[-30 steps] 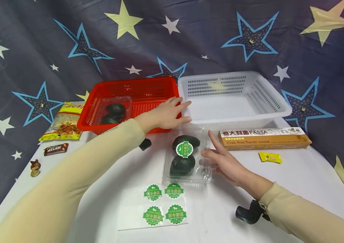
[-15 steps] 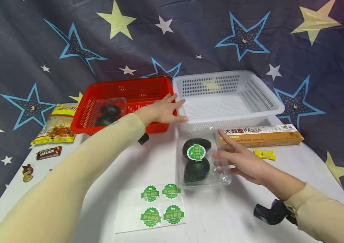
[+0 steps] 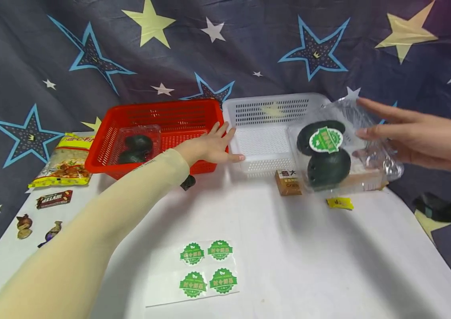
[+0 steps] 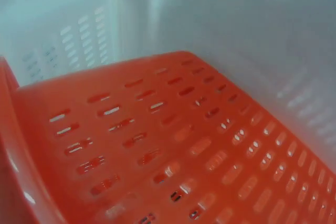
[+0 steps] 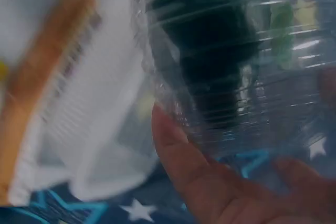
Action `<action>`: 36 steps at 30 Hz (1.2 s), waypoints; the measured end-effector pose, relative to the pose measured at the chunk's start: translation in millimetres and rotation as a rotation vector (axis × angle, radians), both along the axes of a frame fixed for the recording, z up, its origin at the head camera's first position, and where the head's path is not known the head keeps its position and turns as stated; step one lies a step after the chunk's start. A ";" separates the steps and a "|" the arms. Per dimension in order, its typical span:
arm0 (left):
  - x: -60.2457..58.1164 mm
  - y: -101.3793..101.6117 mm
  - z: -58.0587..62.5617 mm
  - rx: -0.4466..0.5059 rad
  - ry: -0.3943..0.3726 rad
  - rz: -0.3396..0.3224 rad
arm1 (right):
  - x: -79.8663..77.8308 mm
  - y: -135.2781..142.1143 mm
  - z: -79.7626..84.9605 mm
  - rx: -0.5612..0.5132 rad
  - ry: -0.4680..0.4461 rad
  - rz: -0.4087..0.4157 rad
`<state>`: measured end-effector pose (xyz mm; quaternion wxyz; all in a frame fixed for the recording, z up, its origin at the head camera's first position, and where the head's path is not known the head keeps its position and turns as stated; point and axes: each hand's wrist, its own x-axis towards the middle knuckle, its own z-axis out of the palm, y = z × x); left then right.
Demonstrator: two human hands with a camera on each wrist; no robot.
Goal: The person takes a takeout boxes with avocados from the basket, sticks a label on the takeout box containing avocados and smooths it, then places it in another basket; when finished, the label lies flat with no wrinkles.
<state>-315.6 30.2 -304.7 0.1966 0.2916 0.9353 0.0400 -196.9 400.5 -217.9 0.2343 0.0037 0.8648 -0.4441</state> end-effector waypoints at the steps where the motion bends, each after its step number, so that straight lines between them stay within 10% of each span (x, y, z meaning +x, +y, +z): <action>1: 0.6 -0.4 -0.6 0.003 -0.002 0.005 | -9.4 2.2 4.8 0.017 0.029 -0.001; 8: 2.7 -0.1 -5.7 0.007 0.029 0.013 | -74.3 -25.1 13.0 -0.012 0.077 0.006; 15: 4.1 4.0 -6.3 -0.004 0.046 0.024 | -118.7 -75.8 -18.3 -0.064 -0.011 -0.027; 24: 8.7 6.3 -6.6 -0.017 0.047 0.028 | -137.7 -105.8 -74.3 -0.034 -0.011 -0.049; 36: 5.6 4.3 -4.6 -0.023 0.056 0.054 | -145.6 -107.5 -83.8 -0.016 -0.033 0.110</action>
